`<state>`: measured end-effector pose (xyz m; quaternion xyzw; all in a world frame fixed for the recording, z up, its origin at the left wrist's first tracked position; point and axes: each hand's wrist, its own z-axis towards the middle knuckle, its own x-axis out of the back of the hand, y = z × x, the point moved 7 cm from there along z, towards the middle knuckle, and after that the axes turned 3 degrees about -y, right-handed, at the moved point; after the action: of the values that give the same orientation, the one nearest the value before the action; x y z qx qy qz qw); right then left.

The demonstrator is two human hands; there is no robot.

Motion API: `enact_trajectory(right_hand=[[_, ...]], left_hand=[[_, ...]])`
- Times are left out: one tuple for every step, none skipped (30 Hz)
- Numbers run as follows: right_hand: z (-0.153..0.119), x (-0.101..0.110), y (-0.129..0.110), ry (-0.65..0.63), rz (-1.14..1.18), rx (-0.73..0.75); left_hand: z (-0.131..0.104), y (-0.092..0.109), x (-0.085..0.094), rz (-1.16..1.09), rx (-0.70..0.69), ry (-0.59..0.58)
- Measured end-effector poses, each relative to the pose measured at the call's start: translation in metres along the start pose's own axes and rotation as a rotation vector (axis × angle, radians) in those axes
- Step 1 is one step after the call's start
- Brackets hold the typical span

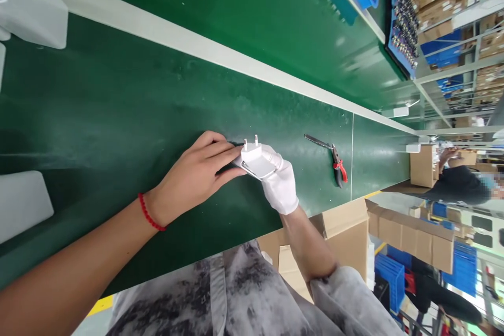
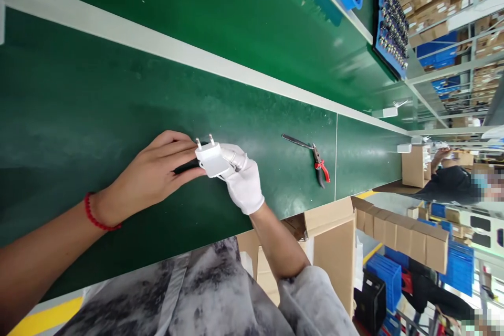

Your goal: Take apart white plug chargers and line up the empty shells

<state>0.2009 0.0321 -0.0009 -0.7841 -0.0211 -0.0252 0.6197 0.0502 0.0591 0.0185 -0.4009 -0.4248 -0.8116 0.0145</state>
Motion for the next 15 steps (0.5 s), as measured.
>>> enact_trajectory(right_hand=[[-0.0003, 0.0001, -0.0003, -0.012, 0.010, 0.006], [-0.0003, 0.0000, -0.0004, -0.038, 0.032, 0.002], [0.0000, -0.0006, 0.0002, -0.078, 0.060, -0.018], [0.0003, -0.0008, 0.0012, -0.117, 0.085, -0.049], [0.0005, -0.0005, 0.0024, -0.148, 0.100, -0.084], [0.0005, 0.0004, 0.0035, -0.166, 0.102, -0.113], [0.0004, 0.0019, 0.0043, -0.168, 0.092, -0.129], [0.0003, 0.0035, 0.0045, -0.157, 0.073, -0.128], [0.0001, 0.0051, 0.0043, -0.137, 0.046, -0.111], [-0.0004, 0.0060, 0.0042, -0.114, 0.017, -0.090], [-0.0012, 0.0060, 0.0046, -0.094, -0.010, -0.072], [-0.0023, 0.0051, 0.0055, -0.079, -0.032, -0.061], [-0.0035, 0.0031, 0.0069, -0.075, -0.047, -0.057], [-0.0047, 0.0009, 0.0082, -0.073, -0.054, -0.054], [-0.0056, -0.0007, 0.0089, -0.065, -0.053, -0.046]], left_hand=[[0.0004, 0.0004, 0.0004, -0.001, -0.003, -0.001], [0.0007, 0.0006, 0.0008, -0.003, -0.005, -0.001], [0.0009, 0.0006, 0.0011, -0.003, -0.004, 0.000], [0.0010, 0.0005, 0.0013, 0.000, -0.002, 0.002], [0.0012, 0.0006, 0.0014, 0.007, -0.003, 0.006], [0.0013, 0.0008, 0.0014, 0.016, -0.005, 0.008], [0.0015, 0.0012, 0.0012, 0.025, -0.008, 0.011], [0.0016, 0.0015, 0.0009, 0.032, -0.011, 0.012], [0.0018, 0.0016, 0.0007, 0.034, -0.010, 0.013], [0.0019, 0.0015, 0.0005, 0.034, -0.005, 0.016], [0.0021, 0.0010, 0.0004, 0.034, 0.002, 0.018], [0.0022, 0.0005, 0.0003, 0.033, 0.010, 0.021], [0.0023, 0.0002, 0.0004, 0.033, 0.015, 0.025], [0.0024, 0.0001, 0.0002, 0.034, 0.014, 0.025], [0.0026, 0.0003, -0.0001, 0.038, 0.009, 0.023]])
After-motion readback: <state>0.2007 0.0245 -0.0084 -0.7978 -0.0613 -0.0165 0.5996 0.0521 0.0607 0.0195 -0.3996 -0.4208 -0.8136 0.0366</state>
